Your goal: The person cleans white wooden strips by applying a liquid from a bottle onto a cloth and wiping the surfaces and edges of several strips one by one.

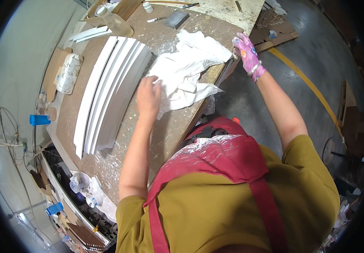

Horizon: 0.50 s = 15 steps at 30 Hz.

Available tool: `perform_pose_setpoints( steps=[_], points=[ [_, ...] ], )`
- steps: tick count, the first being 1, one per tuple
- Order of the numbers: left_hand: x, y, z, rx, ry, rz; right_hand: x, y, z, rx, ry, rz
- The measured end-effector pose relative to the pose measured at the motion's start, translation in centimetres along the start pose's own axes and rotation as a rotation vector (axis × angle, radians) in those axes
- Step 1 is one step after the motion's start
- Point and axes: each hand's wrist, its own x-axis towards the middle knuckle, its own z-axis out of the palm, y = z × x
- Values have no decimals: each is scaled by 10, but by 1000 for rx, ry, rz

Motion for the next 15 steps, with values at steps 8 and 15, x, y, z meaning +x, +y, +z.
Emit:
perform_pose_setpoints(
  steps=[8,15],
  points=[
    [-10,4,19,-98,-265,-71,-143,-13,87,-1079,-529,-311],
    [15,18,-35,-760,-87,-440,-119,-1,77,-830,-497,-167]
  ],
)
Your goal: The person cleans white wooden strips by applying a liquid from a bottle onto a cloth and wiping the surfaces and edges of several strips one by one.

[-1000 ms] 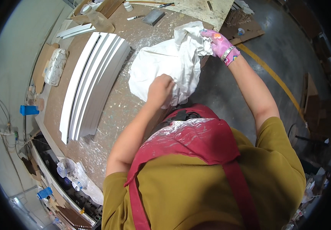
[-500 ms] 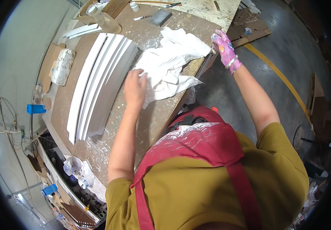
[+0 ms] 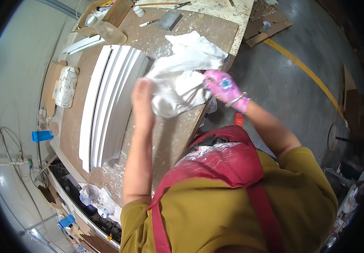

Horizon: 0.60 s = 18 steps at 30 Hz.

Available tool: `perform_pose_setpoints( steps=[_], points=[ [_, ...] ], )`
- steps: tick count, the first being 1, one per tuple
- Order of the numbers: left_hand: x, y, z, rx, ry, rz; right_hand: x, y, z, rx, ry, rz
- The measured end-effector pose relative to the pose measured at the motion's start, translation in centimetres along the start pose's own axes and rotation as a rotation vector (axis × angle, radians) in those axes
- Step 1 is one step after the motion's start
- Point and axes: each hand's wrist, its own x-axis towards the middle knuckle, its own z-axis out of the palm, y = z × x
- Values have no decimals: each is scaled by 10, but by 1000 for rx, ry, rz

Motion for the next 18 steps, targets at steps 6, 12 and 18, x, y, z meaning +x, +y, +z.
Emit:
perform_pose_setpoints(
  steps=[6,12,18],
  points=[
    [12,106,-97,-526,486,25,26,48,-98,571,386,167],
    [-79,173,-234,-526,602,240,123,81,-175,1493,657,433],
    [-211,201,-274,-443,1025,215,206,95,-198,1411,682,371]
  ],
)
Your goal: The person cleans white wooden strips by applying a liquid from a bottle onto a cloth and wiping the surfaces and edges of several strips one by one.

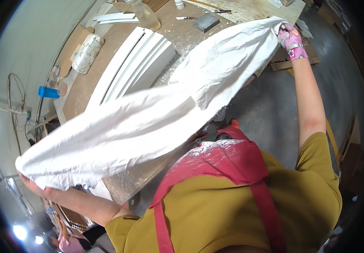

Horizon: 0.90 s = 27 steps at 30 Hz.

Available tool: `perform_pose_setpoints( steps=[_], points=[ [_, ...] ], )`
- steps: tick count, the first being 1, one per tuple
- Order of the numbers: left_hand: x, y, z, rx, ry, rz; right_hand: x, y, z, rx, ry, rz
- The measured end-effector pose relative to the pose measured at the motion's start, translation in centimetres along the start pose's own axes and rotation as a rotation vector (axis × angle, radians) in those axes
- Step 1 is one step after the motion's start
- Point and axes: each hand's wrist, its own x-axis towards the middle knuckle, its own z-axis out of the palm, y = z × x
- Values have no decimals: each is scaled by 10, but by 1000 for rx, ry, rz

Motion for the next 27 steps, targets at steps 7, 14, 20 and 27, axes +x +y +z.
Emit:
perform_pose_setpoints(
  steps=[7,14,20,27],
  points=[
    [-51,22,-50,173,473,323,60,2,-21,-1913,-217,-656],
    [-76,-5,-144,130,680,271,113,-18,-111,-1961,-183,-440],
    [-42,-98,-260,643,271,233,187,-76,-147,-767,-318,-147],
    [-48,-111,-232,865,442,194,113,-13,-47,-1015,-321,-217]
  ],
)
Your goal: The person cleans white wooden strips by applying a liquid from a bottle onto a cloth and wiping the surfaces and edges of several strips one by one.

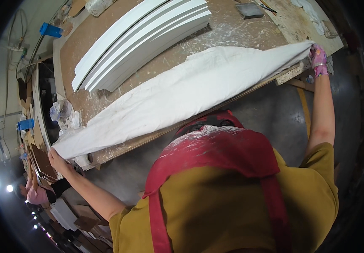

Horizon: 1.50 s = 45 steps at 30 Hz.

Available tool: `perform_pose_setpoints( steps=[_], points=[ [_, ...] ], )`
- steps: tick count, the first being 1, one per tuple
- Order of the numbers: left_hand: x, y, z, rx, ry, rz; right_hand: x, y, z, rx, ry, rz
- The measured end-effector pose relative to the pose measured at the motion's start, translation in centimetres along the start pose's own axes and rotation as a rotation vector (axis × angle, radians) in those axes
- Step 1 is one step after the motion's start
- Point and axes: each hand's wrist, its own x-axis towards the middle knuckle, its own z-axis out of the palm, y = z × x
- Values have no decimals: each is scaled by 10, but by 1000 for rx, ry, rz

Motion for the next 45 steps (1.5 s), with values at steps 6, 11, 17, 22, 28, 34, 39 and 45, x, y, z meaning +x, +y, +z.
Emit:
perform_pose_setpoints(
  steps=[6,11,17,22,28,34,39,45],
  points=[
    [16,-50,5,464,-144,190,39,-28,30,-505,-434,-188],
    [-30,-3,54,818,-265,323,-110,-96,136,-1116,-554,-938],
    [-172,56,179,286,-678,459,-274,-59,237,-902,-1010,-1225],
    [-262,96,264,119,-756,968,-313,-65,268,-859,-1025,-1091],
    [-261,110,294,96,-993,835,-304,-90,291,-754,-930,-1106],
    [-222,239,251,-460,-1242,302,-281,-196,280,-311,-1304,-155],
    [-176,360,241,-535,-1328,669,-179,-260,239,-59,-1214,-892],
    [-184,407,239,-549,-1425,810,-275,-387,249,-122,-987,-1247]
  ],
)
